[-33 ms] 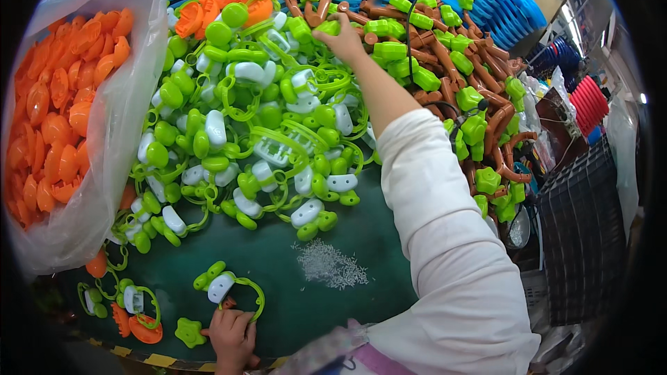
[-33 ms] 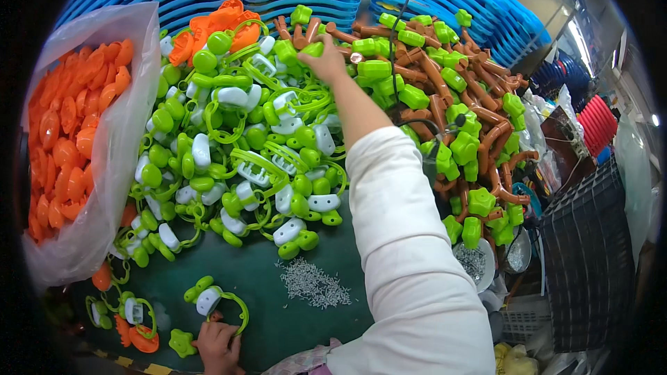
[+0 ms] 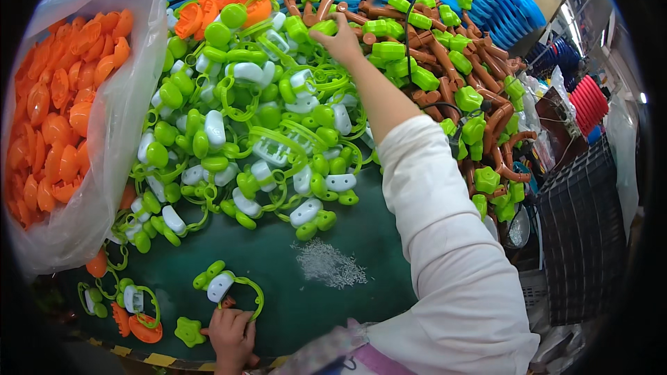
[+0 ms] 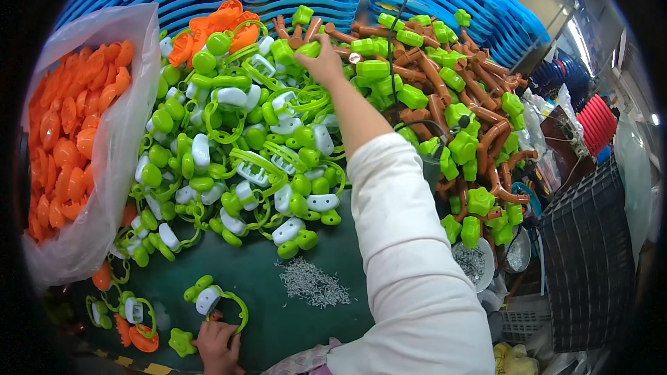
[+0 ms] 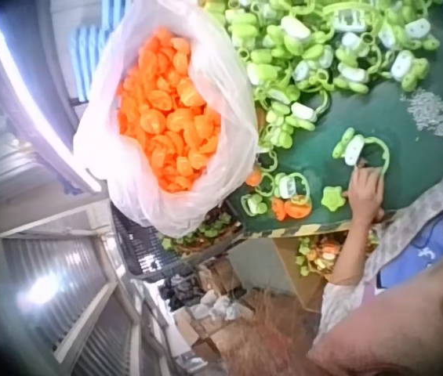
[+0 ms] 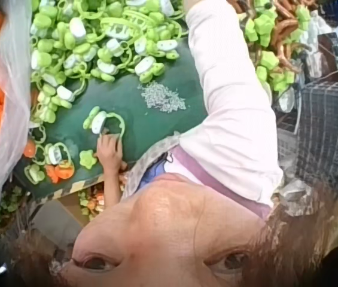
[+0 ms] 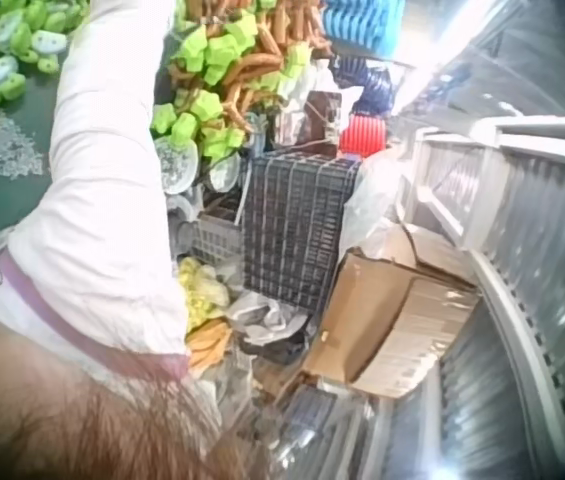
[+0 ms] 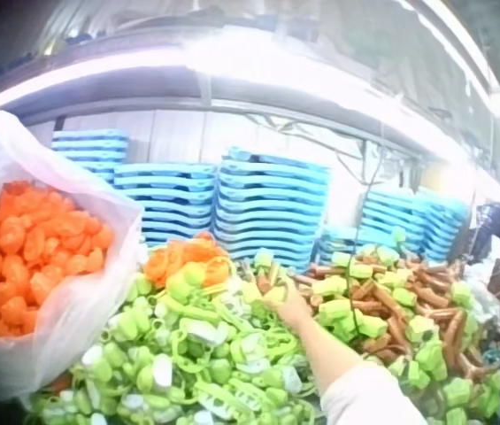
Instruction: The person assembles small plastic toys by hand, attaching orange and green components to a central white piece. They use a handheld power drill to secure parts with screws and place the finished units into a cardboard box.
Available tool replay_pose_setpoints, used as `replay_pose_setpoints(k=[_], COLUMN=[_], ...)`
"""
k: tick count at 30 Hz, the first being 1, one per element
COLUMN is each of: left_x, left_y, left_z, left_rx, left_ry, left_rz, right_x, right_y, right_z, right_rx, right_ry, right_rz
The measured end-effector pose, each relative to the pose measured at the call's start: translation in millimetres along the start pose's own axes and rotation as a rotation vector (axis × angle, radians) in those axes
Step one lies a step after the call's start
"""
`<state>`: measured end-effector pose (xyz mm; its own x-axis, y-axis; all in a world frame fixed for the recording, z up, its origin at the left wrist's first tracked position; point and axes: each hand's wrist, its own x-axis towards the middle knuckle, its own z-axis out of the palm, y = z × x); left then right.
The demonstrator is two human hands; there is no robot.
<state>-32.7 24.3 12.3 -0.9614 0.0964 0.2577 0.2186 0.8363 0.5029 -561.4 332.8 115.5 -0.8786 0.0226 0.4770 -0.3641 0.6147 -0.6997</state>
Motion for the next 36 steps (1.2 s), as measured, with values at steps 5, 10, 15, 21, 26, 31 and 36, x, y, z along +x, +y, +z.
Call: replay_pose_setpoints(k=[5, 10, 15, 21, 26, 31, 36], left_x=[-1, -3, 4, 16, -4, 3, 9], left_y=[-2, -3, 21, 61, 77, 95, 87], left_z=[0, 4, -8, -22, -42, -45, -23], left_rx=[0.030, 0.050, 0.196, -0.412, -0.288, -0.485, -0.796], left_ry=[0.020, 0.027, 0.177, 0.652, 0.626, 0.617, 0.615], left_rz=[0.016, 0.038, 0.161, 0.064, -0.011, -0.164, -0.237], right_x=[-53, -114, -214, -310, -333, -347, -363], right_y=[-71, -109, -123, -150, -179, -210, -199], right_z=[-31, -75, -84, -61, -65, -60, -32], right_rx=[0.340, 1.057, 1.379, 1.280, 0.918, 0.195, 0.182], right_ry=[0.244, -0.145, -0.785, -1.085, -0.957, -0.188, -0.487], right_rz=[-0.217, -0.201, 0.076, 0.370, 0.271, -1.159, -1.170])
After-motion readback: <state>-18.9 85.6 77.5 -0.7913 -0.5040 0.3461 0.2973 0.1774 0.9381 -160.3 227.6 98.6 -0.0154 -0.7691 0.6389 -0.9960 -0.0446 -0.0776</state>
